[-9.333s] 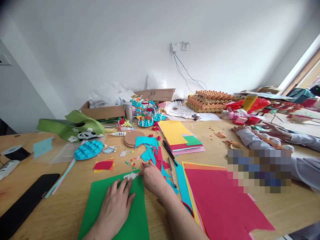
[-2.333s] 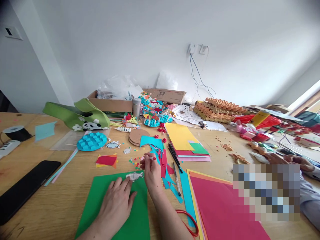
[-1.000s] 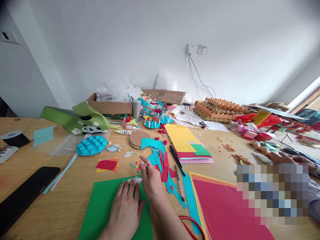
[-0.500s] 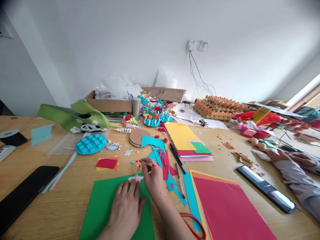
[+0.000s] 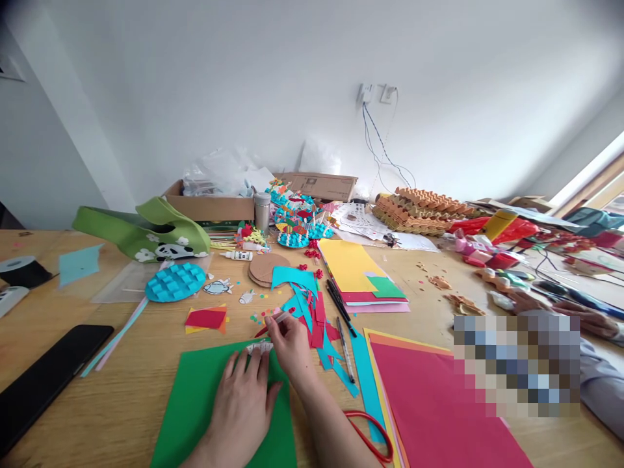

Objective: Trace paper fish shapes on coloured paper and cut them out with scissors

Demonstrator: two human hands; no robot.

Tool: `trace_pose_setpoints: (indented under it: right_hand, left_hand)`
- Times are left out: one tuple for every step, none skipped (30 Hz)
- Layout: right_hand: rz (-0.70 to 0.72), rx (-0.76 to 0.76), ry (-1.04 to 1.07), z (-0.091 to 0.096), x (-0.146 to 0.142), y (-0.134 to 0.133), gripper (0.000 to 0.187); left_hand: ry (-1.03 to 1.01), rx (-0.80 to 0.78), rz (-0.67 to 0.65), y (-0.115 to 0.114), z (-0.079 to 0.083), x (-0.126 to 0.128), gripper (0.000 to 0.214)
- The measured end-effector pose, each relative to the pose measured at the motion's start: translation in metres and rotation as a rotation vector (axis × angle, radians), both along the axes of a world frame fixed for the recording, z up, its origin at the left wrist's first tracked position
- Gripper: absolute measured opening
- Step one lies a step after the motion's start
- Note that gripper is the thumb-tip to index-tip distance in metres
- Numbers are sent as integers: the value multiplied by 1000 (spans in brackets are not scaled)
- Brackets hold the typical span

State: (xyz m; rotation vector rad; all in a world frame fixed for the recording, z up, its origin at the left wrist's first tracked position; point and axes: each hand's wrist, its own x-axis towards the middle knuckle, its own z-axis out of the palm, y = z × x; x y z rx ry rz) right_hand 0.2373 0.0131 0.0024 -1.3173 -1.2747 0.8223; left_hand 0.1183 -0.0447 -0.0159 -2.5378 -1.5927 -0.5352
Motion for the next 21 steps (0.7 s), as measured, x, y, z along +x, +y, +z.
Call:
trace_pose_setpoints:
  right_hand:
    - [7, 1, -21, -2, -1, 0, 43]
    - [12, 3, -42, -4, -3, 0, 43]
    - [13, 5, -62, -5, -4, 0, 43]
    - [15, 6, -79, -6, -5, 0, 43]
    - [20, 6, -94, -7, -6, 0, 42]
    - [25, 6, -107, -8, -7, 0, 42]
    - [32, 3, -122, -10, -7, 0, 41]
    - [37, -2, -136, -11, -8, 0, 41]
    - [41, -7, -151, -12, -9, -1, 40]
    - [42, -11, -166, -13, -10, -1, 39]
    - [40, -10, -179, -13, -11, -1, 37]
    - [39, -7, -191, -12, -12, -2, 36]
    - [36, -3, -206, -12, -13, -3, 35]
    - [34, -1, -223, -11, -14, -4, 33]
    - [34, -1, -244, -9, -15, -4, 32]
    - [35, -2, -264, -8, -16, -5, 31]
    - [37, -3, -281, -7, -17, -5, 30]
    - [37, -2, -293, -7, -17, -6, 29]
    - [39, 0, -301, -7, -17, -6, 29]
    - [42, 3, -305, -7, -18, -6, 29]
    - [44, 5, -308, -7, -18, -5, 29]
  left_hand:
    - [-1, 0, -2, 0, 1, 0, 42]
    - [-2, -2, -3, 0, 2, -1, 42]
    - [-2, -5, -4, 0, 2, -1, 42]
    - [-2, -10, -7, 0, 3, -1, 42]
    - [-5, -18, -9, 0, 3, -1, 42]
    - [-8, -24, -13, 0, 3, -1, 42]
    - [-13, -28, -14, 0, 3, -1, 42]
    - [-20, -27, -13, 0, 3, -1, 42]
    - [-27, -24, -14, 0, 3, -2, 42]
    - [-32, -18, -20, 0, 3, -2, 42]
    - [-38, -13, -27, 0, 2, -2, 42]
    - [-42, -8, -38, 0, 1, -2, 42]
    - [-47, -6, -49, 0, 0, -2, 42]
    - [-52, -5, -56, 0, -1, -2, 42]
    - [-60, -5, -56, 1, -2, -1, 42]
    - [-67, -7, -50, 1, -3, -1, 43]
    - [-71, -9, -44, 0, -4, 0, 43]
    - [-75, -11, -37, 0, -5, 0, 44]
    - [-77, -14, -30, 0, -6, 1, 45]
    - [-77, -17, -25, 0, -7, 1, 45]
    - [-75, -21, -21, 0, -7, 2, 45]
